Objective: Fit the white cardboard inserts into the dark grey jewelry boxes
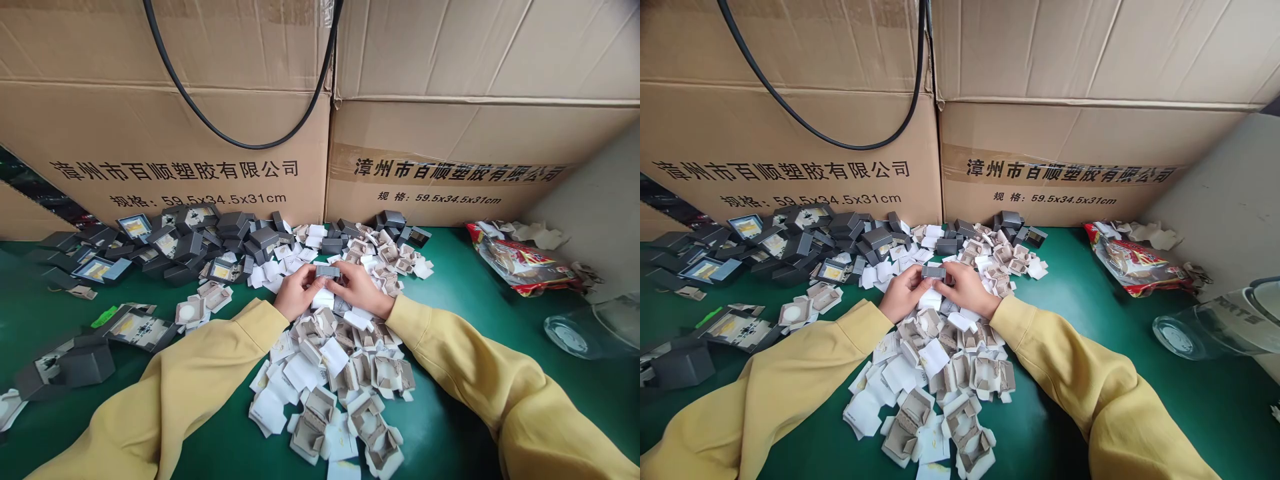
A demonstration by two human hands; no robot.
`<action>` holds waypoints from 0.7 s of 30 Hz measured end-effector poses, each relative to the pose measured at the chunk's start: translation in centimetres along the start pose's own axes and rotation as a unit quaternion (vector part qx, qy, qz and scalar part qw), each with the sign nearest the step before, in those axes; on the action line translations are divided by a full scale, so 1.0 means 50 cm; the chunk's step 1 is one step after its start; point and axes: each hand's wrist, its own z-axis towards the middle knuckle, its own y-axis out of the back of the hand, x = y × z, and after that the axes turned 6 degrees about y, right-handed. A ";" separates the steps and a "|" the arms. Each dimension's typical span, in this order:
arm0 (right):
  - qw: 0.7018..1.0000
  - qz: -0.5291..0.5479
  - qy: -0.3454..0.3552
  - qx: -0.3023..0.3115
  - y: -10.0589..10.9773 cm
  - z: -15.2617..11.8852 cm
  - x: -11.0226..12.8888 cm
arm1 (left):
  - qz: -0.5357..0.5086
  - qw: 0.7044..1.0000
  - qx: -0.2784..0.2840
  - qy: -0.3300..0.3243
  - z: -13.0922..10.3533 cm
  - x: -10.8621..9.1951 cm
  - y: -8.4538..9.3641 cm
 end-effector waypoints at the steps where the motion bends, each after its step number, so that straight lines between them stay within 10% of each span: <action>1: 1.000 0.001 -0.002 -0.005 0.000 0.000 0.001 | 0.003 1.000 0.010 -0.004 0.002 0.001 0.000; 21: 0.996 0.067 -0.039 -0.037 0.001 0.004 0.002 | -0.018 0.998 -0.053 -0.002 0.006 0.012 0.001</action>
